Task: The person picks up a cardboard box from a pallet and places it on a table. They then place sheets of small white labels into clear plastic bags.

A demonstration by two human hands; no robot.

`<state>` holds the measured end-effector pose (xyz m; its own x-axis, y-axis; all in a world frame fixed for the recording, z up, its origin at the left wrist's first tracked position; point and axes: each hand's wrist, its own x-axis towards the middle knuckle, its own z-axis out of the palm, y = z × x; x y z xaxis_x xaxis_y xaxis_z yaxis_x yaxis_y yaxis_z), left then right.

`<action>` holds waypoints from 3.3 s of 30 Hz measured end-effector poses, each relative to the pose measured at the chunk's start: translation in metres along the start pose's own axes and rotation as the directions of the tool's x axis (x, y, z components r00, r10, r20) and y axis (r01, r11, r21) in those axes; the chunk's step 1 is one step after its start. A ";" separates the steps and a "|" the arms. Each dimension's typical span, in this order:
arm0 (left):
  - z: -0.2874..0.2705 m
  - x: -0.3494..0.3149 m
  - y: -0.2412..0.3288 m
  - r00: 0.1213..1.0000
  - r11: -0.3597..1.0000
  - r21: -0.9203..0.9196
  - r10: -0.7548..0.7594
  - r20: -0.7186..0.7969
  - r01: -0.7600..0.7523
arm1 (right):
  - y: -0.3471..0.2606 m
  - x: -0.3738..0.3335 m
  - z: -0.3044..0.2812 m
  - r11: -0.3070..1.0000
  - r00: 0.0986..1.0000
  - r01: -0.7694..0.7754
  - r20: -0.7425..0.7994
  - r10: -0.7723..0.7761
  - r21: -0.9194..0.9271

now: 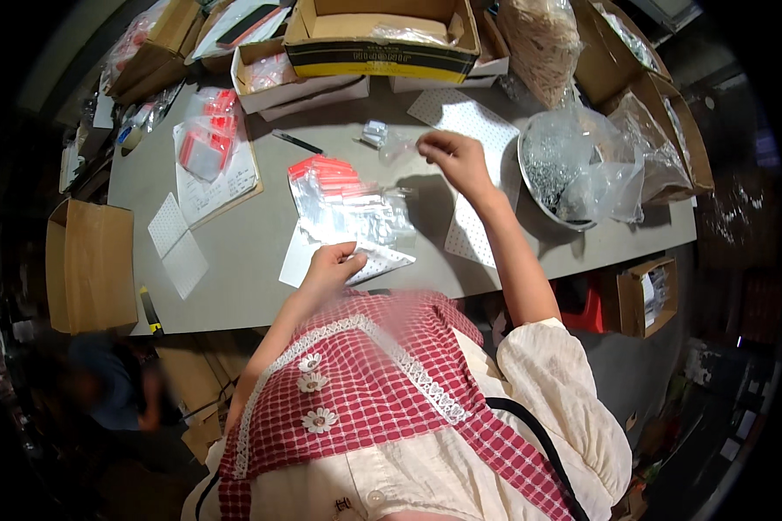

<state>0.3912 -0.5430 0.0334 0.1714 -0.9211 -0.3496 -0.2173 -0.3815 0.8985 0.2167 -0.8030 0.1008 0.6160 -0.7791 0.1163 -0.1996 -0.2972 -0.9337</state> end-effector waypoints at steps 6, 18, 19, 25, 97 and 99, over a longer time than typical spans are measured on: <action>0.003 -0.004 0.007 0.994 0.997 0.014 0.079 -0.076 -0.078 | -0.058 0.109 -0.037 0.975 0.895 0.137 -0.401 -0.198 -0.175; 0.007 -0.007 0.010 0.993 0.991 -0.117 0.046 -0.106 -0.059 | -0.055 -0.001 0.040 0.924 0.903 0.354 0.309 -0.298 -0.143; 0.010 -0.007 0.006 0.991 0.987 -0.150 0.045 -0.128 -0.064 | -0.052 -0.026 0.050 0.913 0.867 0.382 0.397 -0.301 -0.143; 0.007 -0.009 0.004 0.993 0.987 -0.133 0.081 -0.081 -0.091 | -0.041 -0.089 0.073 0.874 0.831 0.439 0.464 -0.306 -0.210; -0.005 -0.012 0.029 0.987 0.953 -0.258 -0.155 0.041 0.160 | -0.070 0.085 -0.015 0.826 0.670 0.557 -0.544 -0.506 -0.082; -0.004 -0.009 0.021 0.980 0.910 -0.365 -0.185 0.068 0.197 | -0.077 0.120 -0.033 0.722 0.509 0.484 -0.512 -0.692 -0.494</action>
<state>0.3889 -0.5423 0.0562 0.1427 -0.8376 -0.5274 0.1865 -0.5005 0.8454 0.2807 -0.8916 0.1974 0.0617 -0.4741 0.8783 -0.2221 -0.8645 -0.4510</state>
